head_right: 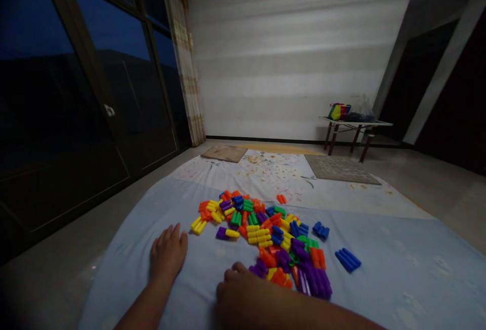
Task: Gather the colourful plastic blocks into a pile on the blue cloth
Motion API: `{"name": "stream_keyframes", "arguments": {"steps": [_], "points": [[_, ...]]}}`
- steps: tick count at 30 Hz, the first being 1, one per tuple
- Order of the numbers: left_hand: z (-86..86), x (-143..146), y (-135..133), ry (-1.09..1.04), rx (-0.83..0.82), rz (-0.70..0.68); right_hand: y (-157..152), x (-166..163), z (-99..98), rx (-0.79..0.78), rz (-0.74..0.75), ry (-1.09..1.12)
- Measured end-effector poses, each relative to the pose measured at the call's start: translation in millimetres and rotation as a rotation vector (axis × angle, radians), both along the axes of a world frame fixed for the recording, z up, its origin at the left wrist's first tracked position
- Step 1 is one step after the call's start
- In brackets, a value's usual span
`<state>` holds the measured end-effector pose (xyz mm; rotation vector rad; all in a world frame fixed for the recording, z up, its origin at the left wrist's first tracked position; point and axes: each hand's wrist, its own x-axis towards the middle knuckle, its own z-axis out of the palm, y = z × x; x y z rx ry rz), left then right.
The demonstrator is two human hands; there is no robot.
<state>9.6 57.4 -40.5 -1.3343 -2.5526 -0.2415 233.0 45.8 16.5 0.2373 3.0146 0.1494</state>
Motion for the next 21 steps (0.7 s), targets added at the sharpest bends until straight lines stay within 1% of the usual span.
{"name": "stream_keyframes", "arguments": {"steps": [1,2,3,5,7,8,10,12,14,16,19,21], "points": [[-0.3,0,-1,0.002,-0.005,0.001,11,3,11.5,-0.020,-0.037,-0.084],[-0.6,1,-1,0.006,-0.012,0.000,23,1,22.2,-0.059,-0.060,-0.108],[-0.8,1,-1,0.011,-0.019,-0.004,36,-6,31.2,-0.086,-0.101,-0.069],[-1.8,1,-1,0.020,-0.041,-0.018,61,-35,40.7,-0.091,-0.220,0.174],[-2.7,0,0,0.026,-0.062,-0.036,85,-75,37.8,-0.104,-0.285,0.312],[-2.9,0,0,0.023,-0.071,-0.038,95,-96,32.6,-0.111,-0.308,0.335],[-2.8,0,0,0.016,-0.080,-0.023,114,-130,18.7,-0.126,-0.362,0.304],[-2.3,0,0,0.022,-0.081,0.000,128,-151,5.7,-0.164,-0.420,0.202],[-1.6,1,1,0.039,-0.077,0.012,139,-154,-2.2,-0.180,-0.472,0.112],[-0.6,2,1,0.043,-0.082,0.019,146,-143,-4.1,-0.151,-0.496,0.064],[1.6,4,1,0.037,-0.099,0.030,152,-110,-0.3,-0.077,-0.508,0.024],[2.5,4,1,0.038,-0.106,0.035,153,-83,2.6,-0.050,-0.541,0.004]]}}
